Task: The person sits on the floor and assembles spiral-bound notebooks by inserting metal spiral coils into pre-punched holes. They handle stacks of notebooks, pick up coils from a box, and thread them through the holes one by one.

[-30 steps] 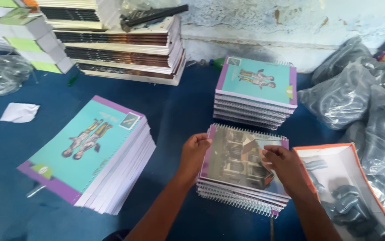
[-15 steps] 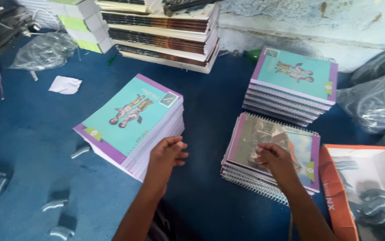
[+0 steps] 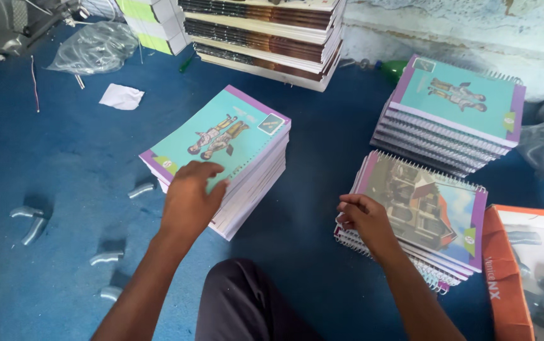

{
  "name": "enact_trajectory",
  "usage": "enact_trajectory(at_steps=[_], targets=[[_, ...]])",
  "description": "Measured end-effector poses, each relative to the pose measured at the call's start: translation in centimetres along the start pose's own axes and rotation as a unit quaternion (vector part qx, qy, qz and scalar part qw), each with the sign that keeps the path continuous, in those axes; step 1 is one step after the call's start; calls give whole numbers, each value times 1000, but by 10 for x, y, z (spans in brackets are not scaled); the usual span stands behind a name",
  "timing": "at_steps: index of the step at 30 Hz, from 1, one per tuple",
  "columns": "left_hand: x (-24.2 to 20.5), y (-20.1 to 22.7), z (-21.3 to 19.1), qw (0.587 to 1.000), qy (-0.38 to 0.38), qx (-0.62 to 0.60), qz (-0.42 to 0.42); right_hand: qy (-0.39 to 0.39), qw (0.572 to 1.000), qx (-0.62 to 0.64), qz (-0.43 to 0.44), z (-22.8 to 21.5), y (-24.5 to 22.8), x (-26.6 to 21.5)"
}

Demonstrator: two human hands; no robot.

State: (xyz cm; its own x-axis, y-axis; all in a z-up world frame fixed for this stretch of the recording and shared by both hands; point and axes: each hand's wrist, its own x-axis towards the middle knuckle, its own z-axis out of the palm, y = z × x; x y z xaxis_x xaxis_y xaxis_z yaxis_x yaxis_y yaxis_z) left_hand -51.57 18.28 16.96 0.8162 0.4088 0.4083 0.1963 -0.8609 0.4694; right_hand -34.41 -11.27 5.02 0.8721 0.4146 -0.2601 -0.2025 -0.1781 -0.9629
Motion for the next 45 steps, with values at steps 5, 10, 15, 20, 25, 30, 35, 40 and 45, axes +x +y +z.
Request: enact_trajectory(at_steps=[5, 10, 15, 20, 25, 30, 35, 40, 45], targets=[[25, 6, 13, 994, -60, 83, 46, -14, 1000, -13, 21, 20, -1, -4], [68, 14, 50, 988, -64, 125, 71, -23, 1000, -15, 14, 27, 1, -4], [114, 31, 88, 978, -87, 173, 73, -24, 1000, -11, 15, 27, 2, 0], [138, 34, 113, 972, -128, 197, 16, -26, 1000, 8, 12, 25, 2, 6], [140, 23, 126, 969, -125, 213, 22, -18, 1000, 8, 19, 22, 5, 13], [144, 19, 121, 973, -133, 183, 35, -22, 999, 27, 16, 20, 7, 16], [148, 23, 116, 972, -145, 182, 30, -17, 999, 11, 35, 19, 9, 16], [149, 23, 110, 973, -147, 176, 36, -16, 999, 7, 47, 20, 9, 16], [151, 19, 109, 976, -149, 154, 39, -19, 999, 9, 37, 23, 7, 17]])
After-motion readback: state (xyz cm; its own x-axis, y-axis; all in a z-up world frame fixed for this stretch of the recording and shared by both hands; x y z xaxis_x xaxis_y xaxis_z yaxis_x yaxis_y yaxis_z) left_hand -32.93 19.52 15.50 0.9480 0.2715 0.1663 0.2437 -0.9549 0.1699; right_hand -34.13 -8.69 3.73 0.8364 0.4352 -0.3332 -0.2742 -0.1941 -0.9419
